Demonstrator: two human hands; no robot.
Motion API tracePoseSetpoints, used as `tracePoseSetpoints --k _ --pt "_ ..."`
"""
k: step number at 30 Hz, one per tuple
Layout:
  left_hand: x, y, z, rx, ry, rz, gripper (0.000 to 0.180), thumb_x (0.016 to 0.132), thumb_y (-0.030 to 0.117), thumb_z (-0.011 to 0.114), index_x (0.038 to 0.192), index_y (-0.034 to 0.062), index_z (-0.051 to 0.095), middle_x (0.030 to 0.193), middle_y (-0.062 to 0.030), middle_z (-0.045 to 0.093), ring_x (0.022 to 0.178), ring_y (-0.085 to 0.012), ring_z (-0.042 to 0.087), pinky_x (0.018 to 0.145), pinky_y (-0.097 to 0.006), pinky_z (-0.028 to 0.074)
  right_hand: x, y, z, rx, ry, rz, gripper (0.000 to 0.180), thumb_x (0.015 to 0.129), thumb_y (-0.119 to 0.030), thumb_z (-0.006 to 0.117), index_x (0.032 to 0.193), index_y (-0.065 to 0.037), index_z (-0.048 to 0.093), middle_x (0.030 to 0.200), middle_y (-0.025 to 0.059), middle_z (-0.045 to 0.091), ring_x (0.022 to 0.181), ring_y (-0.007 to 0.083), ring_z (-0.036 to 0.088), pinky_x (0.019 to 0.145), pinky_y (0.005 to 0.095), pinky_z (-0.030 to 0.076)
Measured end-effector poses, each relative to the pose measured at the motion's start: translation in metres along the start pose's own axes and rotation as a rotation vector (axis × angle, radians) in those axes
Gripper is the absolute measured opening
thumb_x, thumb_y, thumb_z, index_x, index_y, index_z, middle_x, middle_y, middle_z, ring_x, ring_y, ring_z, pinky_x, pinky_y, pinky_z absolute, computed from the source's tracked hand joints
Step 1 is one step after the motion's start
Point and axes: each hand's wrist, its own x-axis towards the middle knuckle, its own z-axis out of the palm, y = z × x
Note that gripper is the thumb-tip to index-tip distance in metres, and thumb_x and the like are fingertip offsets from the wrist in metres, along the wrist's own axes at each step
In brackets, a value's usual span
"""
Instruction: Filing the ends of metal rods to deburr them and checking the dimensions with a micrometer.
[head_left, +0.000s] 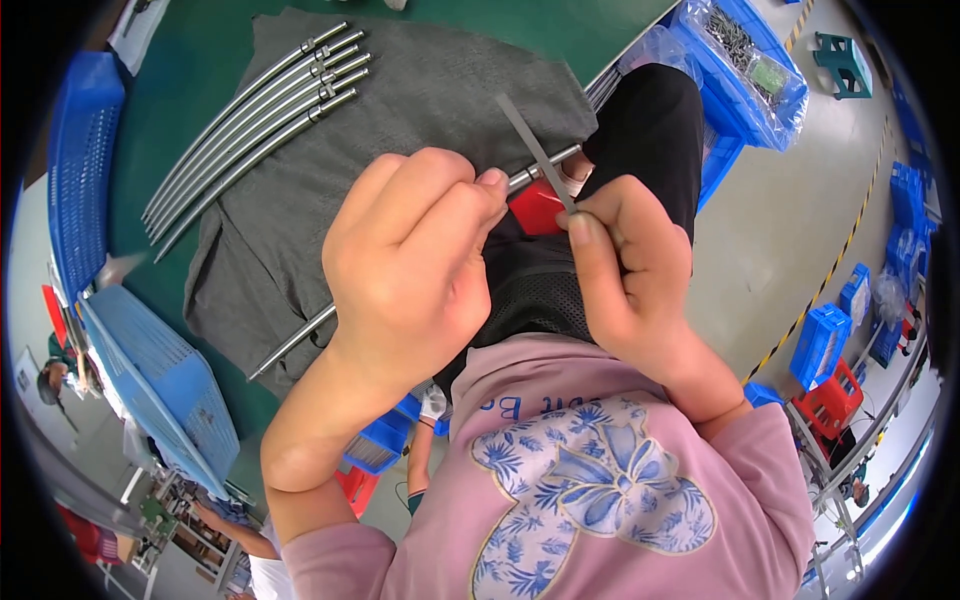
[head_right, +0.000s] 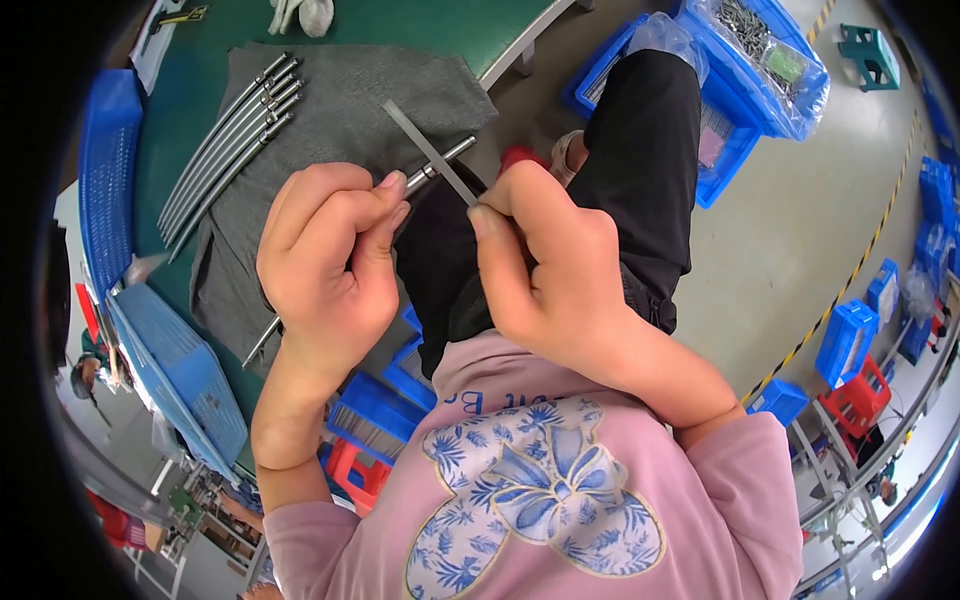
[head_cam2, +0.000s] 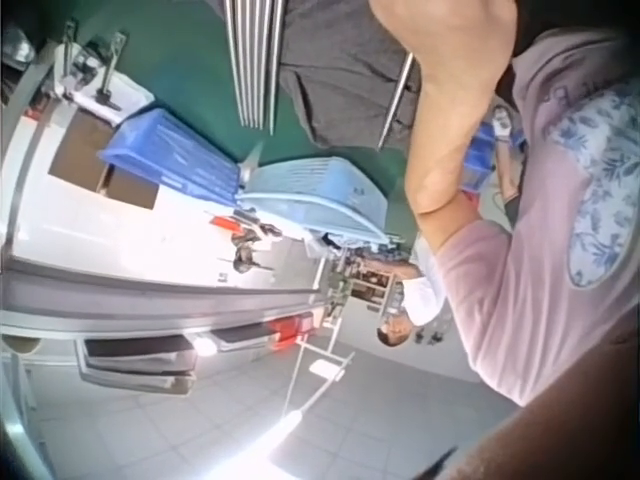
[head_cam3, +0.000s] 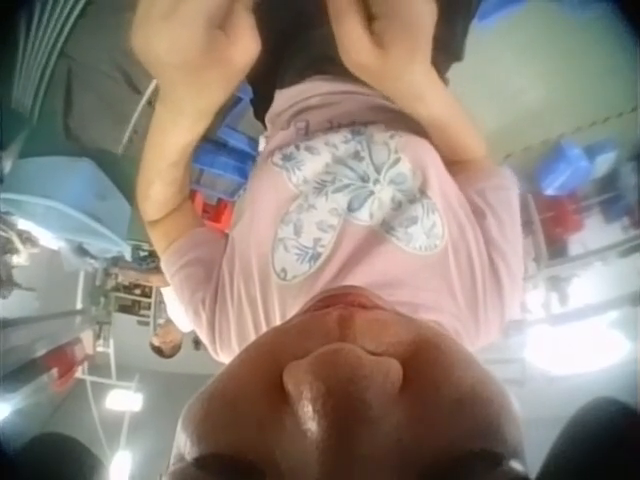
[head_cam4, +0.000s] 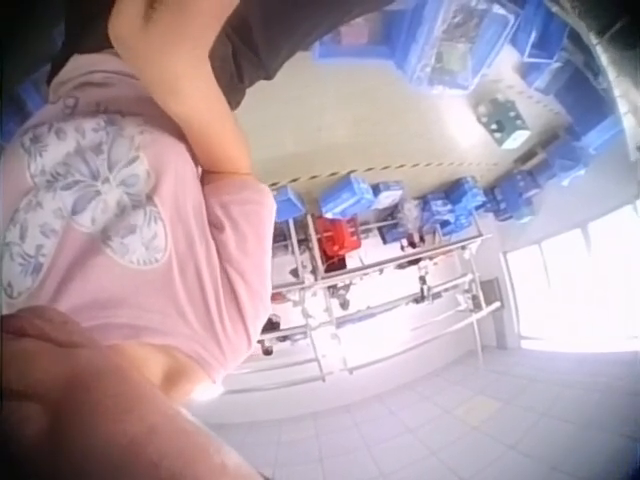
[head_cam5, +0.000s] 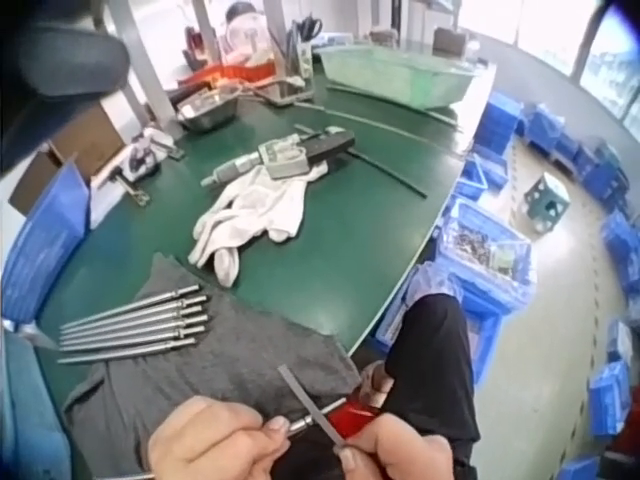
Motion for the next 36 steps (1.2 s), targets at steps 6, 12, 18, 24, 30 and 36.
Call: tracePoseSetpoints --k 6,12,18,24,30,36 --pt "0.000 0.001 -0.001 -0.021 -0.010 -0.034 0.016 0.062 -0.007 0.067 0.070 0.0027 0.056 0.068 -0.0048 0.051 0.057 -0.0216 0.047 0.049 -0.031 0.038 -0.016 0.002 -0.003 -0.070 0.000 0.023 0.009 0.078 0.005 0.055 0.075 -0.002 0.049 0.056 0.0088 0.047 0.043 0.0204 0.051 0.043 0.0257 0.038" --pt "0.002 -0.001 -0.004 0.011 -0.010 -0.015 0.017 0.061 -0.006 0.068 0.070 0.0023 0.056 0.068 -0.0050 0.051 0.057 -0.0218 0.047 0.049 -0.031 0.038 -0.002 0.003 0.002 -0.053 -0.028 -0.052 0.008 0.077 0.005 0.057 0.077 -0.001 0.051 0.057 0.0103 0.046 0.044 0.0220 0.050 0.043 0.0271 0.038" --pt "0.001 0.001 -0.003 -0.011 -0.027 -0.038 0.016 0.061 -0.005 0.069 0.070 0.0022 0.057 0.069 -0.0057 0.051 0.058 -0.0224 0.048 0.050 -0.031 0.039 -0.024 0.010 -0.026 0.094 0.322 0.059 0.003 0.079 0.001 0.059 0.079 -0.001 0.056 0.056 0.0025 0.050 0.045 0.0064 0.045 0.043 0.0218 0.035" --pt "0.001 0.000 -0.003 -0.001 -0.013 -0.023 0.016 0.061 -0.004 0.069 0.072 0.0021 0.058 0.070 -0.0061 0.051 0.058 -0.0227 0.048 0.051 -0.032 0.039 0.020 0.019 -0.004 0.068 0.075 0.165 0.018 0.079 -0.013 0.068 0.079 0.001 0.056 0.048 -0.0062 0.039 0.045 0.0009 0.031 0.040 0.0207 0.023" --pt "0.000 0.000 -0.005 -0.014 -0.032 -0.054 0.017 0.060 -0.004 0.067 0.072 0.0023 0.057 0.071 -0.0064 0.050 0.060 -0.0235 0.048 0.052 -0.032 0.039 0.024 0.017 0.005 0.360 0.286 0.079 0.012 0.075 -0.007 0.069 0.078 0.000 0.060 0.049 -0.0054 0.043 0.043 -0.0019 0.034 0.039 0.0174 0.023" --pt "-0.001 0.001 -0.004 -0.020 -0.043 -0.039 0.018 0.058 -0.005 0.065 0.071 0.0027 0.056 0.071 -0.0071 0.048 0.061 -0.0244 0.047 0.053 -0.033 0.039 0.019 0.020 0.017 -0.024 0.204 -0.255 0.015 0.070 -0.005 0.072 0.064 -0.003 0.059 0.050 0.0017 0.052 0.040 0.0037 0.043 0.038 0.0202 0.033"
